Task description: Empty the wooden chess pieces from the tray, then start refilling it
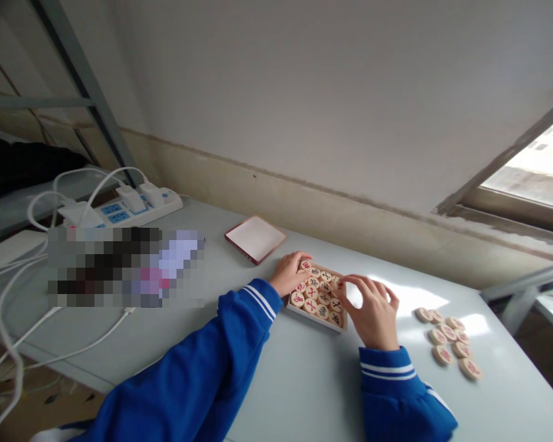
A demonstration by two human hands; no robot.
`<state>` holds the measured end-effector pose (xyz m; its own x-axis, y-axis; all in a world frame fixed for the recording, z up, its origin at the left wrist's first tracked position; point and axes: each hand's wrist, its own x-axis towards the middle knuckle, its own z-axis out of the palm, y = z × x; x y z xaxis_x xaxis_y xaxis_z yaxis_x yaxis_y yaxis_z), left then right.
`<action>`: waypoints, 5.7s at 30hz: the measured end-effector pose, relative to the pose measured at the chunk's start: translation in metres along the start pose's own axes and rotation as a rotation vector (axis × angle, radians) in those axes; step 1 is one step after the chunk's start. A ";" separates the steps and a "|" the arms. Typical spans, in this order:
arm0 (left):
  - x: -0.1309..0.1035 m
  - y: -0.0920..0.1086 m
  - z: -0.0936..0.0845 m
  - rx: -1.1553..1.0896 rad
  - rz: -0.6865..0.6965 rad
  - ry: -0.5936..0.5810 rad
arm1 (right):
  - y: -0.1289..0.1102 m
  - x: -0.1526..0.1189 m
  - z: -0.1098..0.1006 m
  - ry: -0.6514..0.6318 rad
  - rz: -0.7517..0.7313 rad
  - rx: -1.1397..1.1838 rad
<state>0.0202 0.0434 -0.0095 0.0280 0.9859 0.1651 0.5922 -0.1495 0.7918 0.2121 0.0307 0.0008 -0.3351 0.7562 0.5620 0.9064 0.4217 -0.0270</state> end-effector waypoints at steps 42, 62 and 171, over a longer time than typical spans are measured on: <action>-0.001 0.002 0.000 -0.002 0.017 0.030 | -0.024 -0.013 0.007 -0.230 -0.169 0.365; 0.003 0.001 0.002 -0.057 0.053 0.033 | 0.051 -0.024 -0.037 -0.036 0.030 0.130; 0.014 -0.016 0.007 -0.466 -0.029 0.029 | 0.023 0.003 -0.019 -0.108 0.205 0.133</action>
<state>0.0166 0.0604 -0.0243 -0.0097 0.9886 0.1499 0.1673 -0.1462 0.9750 0.2368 0.0328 0.0174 -0.1803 0.8784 0.4425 0.9187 0.3112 -0.2434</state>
